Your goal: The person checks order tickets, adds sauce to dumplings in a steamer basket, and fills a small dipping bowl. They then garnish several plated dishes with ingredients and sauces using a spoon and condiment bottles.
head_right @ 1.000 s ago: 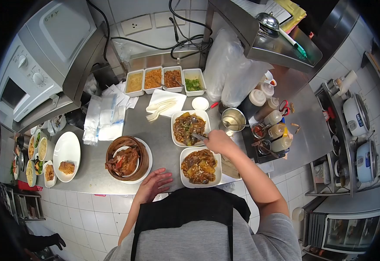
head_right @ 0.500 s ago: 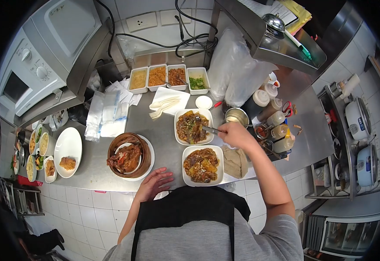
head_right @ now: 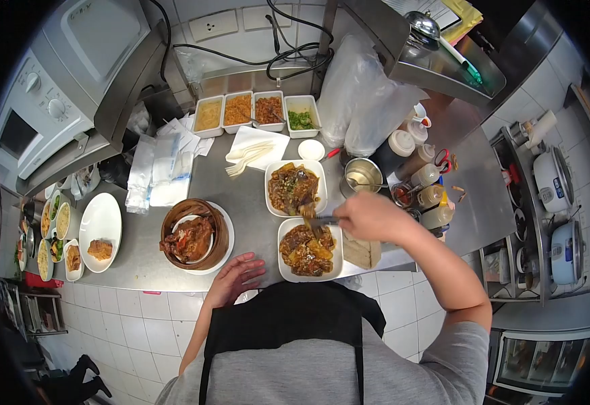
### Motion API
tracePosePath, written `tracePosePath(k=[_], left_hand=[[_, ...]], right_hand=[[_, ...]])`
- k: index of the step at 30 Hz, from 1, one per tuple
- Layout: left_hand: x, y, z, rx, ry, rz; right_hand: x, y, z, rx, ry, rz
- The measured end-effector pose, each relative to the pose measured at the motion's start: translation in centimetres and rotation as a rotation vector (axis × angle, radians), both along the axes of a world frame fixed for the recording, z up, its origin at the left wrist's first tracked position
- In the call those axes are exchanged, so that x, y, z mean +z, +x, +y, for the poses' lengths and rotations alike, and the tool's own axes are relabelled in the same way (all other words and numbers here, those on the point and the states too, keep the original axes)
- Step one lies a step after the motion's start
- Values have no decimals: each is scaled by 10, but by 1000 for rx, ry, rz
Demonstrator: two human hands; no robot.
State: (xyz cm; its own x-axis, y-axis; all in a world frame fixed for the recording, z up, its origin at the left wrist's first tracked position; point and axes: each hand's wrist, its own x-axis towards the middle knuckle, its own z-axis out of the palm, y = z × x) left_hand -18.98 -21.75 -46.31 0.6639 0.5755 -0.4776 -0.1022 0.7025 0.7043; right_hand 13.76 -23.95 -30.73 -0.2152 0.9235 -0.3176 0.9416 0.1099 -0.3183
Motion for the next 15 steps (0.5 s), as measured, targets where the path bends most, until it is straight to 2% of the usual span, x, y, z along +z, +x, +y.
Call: tracePosePath(k=[6,9,12,15], left_hand=[[-3,2,-2,-7,7,10],[1,4,-2,-19,6,13],[2,5,-1,-11,9,18],[1,5,0,-12,11,21]], right_hand=[[-42,-36,-29,118,-94,-205],[-63,-43,-32,109,-118,-211],[-57,-42,-34,50,-89,-168],[-28,-30,-32,25,-101,-69]])
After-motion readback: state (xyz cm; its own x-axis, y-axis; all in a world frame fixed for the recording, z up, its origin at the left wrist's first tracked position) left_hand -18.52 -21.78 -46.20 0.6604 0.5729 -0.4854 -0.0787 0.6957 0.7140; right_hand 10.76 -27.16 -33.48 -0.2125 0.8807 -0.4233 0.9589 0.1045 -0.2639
